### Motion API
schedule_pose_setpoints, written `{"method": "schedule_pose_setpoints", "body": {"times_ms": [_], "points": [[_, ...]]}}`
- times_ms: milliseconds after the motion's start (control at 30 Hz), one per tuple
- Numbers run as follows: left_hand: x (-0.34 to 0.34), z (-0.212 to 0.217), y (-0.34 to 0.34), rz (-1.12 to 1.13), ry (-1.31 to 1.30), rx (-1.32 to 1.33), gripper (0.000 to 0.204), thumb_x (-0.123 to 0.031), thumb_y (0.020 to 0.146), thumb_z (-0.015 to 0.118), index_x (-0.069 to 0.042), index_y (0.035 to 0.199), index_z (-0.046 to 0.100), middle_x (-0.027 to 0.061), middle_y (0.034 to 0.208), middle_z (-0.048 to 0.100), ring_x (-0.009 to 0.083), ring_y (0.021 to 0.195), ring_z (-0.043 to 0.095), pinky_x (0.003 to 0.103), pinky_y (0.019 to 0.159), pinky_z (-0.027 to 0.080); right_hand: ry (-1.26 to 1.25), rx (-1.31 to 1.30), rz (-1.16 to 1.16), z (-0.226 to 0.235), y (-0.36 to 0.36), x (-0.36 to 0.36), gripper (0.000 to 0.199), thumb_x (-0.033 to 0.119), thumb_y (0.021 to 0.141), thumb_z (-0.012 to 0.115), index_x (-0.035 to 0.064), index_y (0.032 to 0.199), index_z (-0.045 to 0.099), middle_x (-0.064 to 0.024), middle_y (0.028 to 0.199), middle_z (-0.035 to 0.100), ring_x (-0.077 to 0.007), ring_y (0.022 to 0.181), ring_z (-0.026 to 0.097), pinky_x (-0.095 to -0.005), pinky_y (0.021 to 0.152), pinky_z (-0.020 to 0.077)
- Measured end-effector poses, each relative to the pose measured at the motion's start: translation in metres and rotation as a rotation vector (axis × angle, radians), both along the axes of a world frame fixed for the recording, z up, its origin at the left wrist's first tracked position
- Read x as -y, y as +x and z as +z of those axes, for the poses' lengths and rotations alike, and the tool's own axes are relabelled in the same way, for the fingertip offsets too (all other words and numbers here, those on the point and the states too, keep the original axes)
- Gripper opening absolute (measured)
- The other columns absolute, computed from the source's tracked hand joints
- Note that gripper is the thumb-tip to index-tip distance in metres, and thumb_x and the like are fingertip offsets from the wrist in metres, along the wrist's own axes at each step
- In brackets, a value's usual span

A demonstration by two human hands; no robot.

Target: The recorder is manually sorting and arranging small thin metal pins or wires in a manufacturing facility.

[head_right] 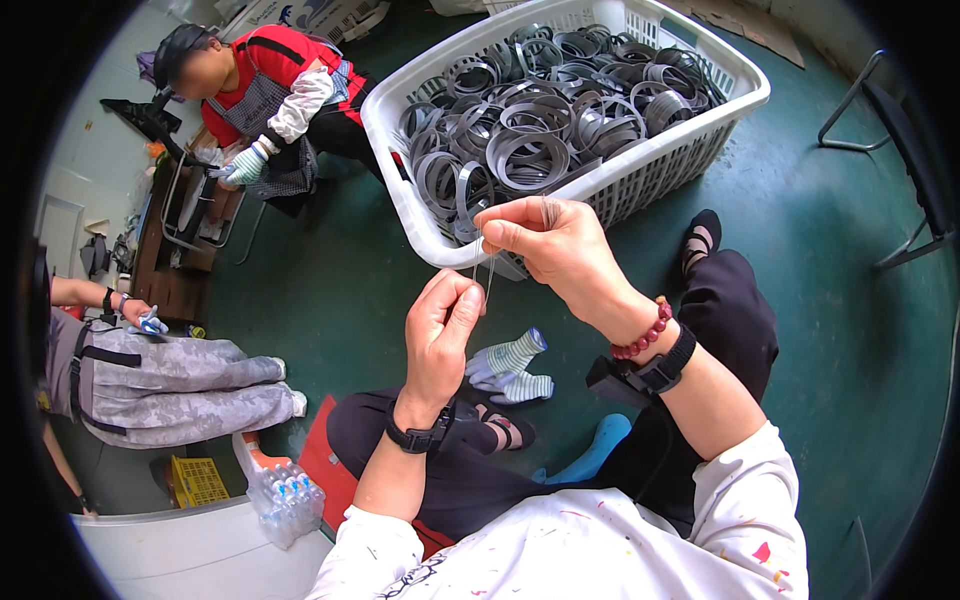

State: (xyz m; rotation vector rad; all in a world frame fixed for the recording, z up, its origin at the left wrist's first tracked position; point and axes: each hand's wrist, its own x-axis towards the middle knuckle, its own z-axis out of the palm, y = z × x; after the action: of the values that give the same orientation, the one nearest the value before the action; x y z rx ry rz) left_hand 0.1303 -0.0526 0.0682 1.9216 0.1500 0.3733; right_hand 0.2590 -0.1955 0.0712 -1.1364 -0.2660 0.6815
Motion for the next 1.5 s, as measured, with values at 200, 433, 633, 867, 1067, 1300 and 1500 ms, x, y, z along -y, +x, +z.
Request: {"method": "schedule_pose_setpoints", "body": {"times_ms": [200, 433, 633, 867, 1067, 1300, 1500], "points": [[-0.003, 0.002, 0.0, -0.013, 0.038, -0.003, 0.022, -0.013, 0.1, 0.059, 0.001, 0.084, 0.057, 0.0009, 0.078, 0.049, 0.0102, 0.069, 0.043, 0.027, 0.063, 0.036, -0.053, 0.055, -0.006, -0.003, 0.0, -0.004, 0.022, 0.016, 0.094, 0.074, 0.0012, 0.11, 0.074, -0.0004, 0.084, 0.071, 0.0006, 0.053, 0.041, -0.0186, 0.046, 0.0272], [-0.007, 0.001, 0.005, 0.079, 0.01, 0.069, 0.017, -0.01, 0.099, 0.062, 0.001, 0.086, 0.06, 0.0001, 0.083, 0.054, 0.0065, 0.067, 0.045, 0.024, 0.06, 0.037, -0.035, 0.068, -0.156, -0.004, 0.009, -0.007, 0.015, 0.018, 0.091, 0.076, 0.0029, 0.095, 0.074, -0.0002, 0.078, 0.072, -0.0003, 0.052, 0.044, -0.0182, 0.046, 0.0311], [-0.004, 0.004, 0.006, 0.149, 0.142, 0.197, 0.015, -0.006, 0.099, 0.06, 0.0, 0.085, 0.059, 0.0013, 0.083, 0.055, 0.0091, 0.069, 0.049, 0.024, 0.062, 0.039, 0.111, -0.014, -0.162, -0.008, 0.017, -0.011, 0.016, 0.017, 0.091, 0.076, 0.0026, 0.097, 0.073, -0.0018, 0.079, 0.071, -0.0011, 0.049, 0.041, -0.0194, 0.043, 0.0293], [-0.022, -0.002, 0.004, -0.021, -0.898, 0.049, 0.016, -0.016, 0.105, 0.055, -0.006, 0.094, 0.059, -0.001, 0.08, 0.049, 0.0078, 0.066, 0.036, 0.024, 0.063, 0.033, 0.083, -0.06, 0.239, -0.001, 0.008, -0.015, 0.035, 0.018, 0.092, 0.076, -0.0006, 0.121, 0.07, 0.0008, 0.088, 0.07, -0.0003, 0.052, 0.039, -0.0194, 0.045, 0.0278], [-0.017, 0.006, 0.004, -0.197, -1.305, -0.096, 0.023, -0.021, 0.106, 0.05, -0.006, 0.09, 0.053, -0.001, 0.08, 0.042, 0.0103, 0.066, 0.032, 0.027, 0.061, 0.03, 0.118, -0.046, 0.346, -0.004, 0.0, -0.022, 0.023, 0.017, 0.091, 0.077, 0.0018, 0.108, 0.073, 0.0026, 0.08, 0.069, 0.0012, 0.056, 0.045, -0.0184, 0.046, 0.0276], [-0.026, -0.012, 0.01, -0.426, -1.42, -0.094, 0.02, -0.021, 0.106, 0.049, -0.005, 0.096, 0.054, -0.0006, 0.081, 0.043, 0.0104, 0.068, 0.033, 0.026, 0.061, 0.031, 0.098, -0.021, 0.294, 0.003, 0.002, -0.023, 0.017, 0.018, 0.09, 0.079, 0.003, 0.098, 0.075, 0.0021, 0.078, 0.07, 0.001, 0.058, 0.049, -0.0176, 0.048, 0.0298], [-0.024, -0.009, 0.008, -0.184, -1.1, -0.138, 0.033, -0.03, 0.106, 0.054, 0.0, 0.107, 0.066, -0.0014, 0.081, 0.051, 0.0073, 0.065, 0.034, 0.024, 0.062, 0.033, -0.021, 0.062, 0.2, -0.001, 0.008, -0.022, 0.02, 0.02, 0.088, 0.082, 0.0025, 0.095, 0.076, 0.0012, 0.079, 0.069, -0.0015, 0.063, 0.052, -0.0193, 0.053, 0.0369]]}}
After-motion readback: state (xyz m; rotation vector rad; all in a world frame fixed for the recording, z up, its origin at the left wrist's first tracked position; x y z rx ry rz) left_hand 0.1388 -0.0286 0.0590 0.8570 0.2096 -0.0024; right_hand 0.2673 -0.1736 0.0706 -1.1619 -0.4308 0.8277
